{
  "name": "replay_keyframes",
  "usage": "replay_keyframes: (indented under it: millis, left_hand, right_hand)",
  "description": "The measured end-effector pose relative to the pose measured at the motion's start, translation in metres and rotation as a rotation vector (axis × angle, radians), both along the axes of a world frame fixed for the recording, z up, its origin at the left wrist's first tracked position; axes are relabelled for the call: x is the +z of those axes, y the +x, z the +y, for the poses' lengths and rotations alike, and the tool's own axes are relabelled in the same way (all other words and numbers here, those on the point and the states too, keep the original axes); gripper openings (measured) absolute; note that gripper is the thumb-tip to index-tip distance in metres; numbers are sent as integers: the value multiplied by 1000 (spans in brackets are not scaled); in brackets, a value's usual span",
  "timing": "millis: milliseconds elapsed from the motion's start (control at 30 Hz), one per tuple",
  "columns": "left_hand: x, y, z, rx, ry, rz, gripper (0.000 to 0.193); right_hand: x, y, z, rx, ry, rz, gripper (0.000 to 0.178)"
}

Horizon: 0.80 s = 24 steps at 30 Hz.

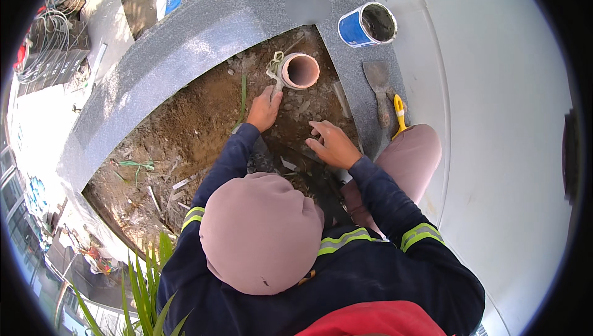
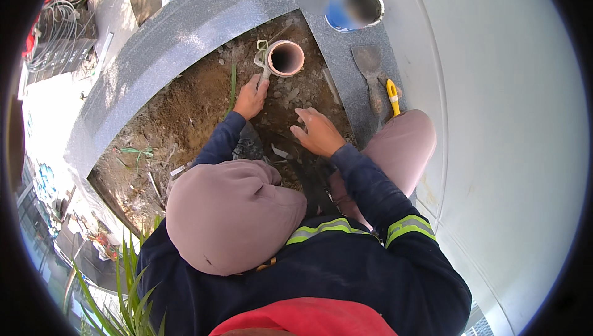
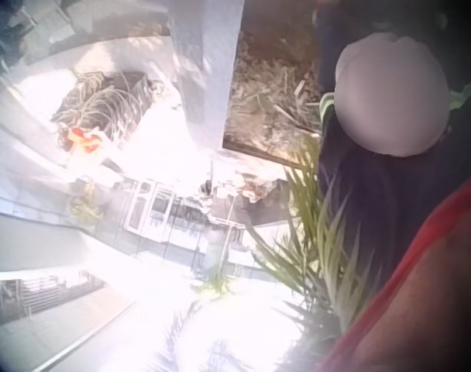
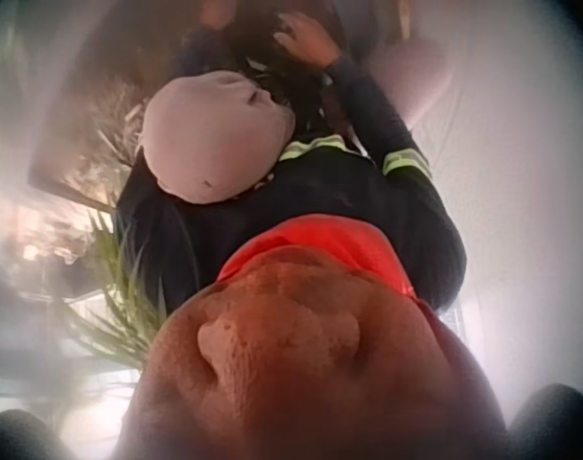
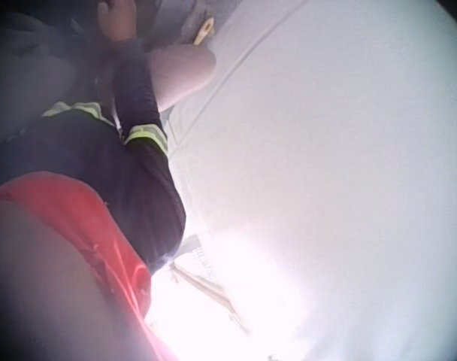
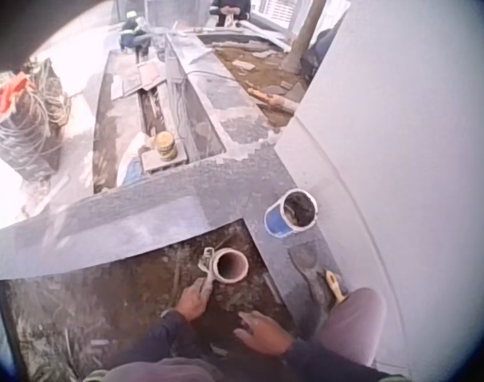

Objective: The person kneels on the ground and uses a trowel to apply a white sealant along the edge of a curved concrete structure. They smooth the sealant with the trowel and their fingers, working along the perimeter of the structure.

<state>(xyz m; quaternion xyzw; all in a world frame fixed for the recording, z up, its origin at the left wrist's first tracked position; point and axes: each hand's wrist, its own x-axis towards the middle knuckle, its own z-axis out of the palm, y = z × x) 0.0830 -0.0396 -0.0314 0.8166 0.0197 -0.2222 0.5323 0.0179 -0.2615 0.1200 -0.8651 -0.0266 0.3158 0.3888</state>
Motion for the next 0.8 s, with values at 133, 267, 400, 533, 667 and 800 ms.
replay_keyframes:
  millis: [133,267,400,533,667,800]
  left_hand:
    - [4,23,22,-176,-15,-59,43]
    - [20,45,40,-325,219,-252,45]
    - [25,58,53,-357,513,-465,46]
    - [21,84,46,-460,632,-464,48]
    - [18,102,40,-403,581,-332,44]
    - [42,103,73,-399,535,-142,49]
  right_hand:
    - [3,1,5,12,-9,7,50]
    - [-7,-2,0,-6,2,-13,50]
    - [-12,-2,-5,-3,-38,13,51]
    - [-10,1,2,37,-21,12,52]
    - [-17,2,3,55,-9,32,51]
    - [-21,0,-5,31,-31,22,51]
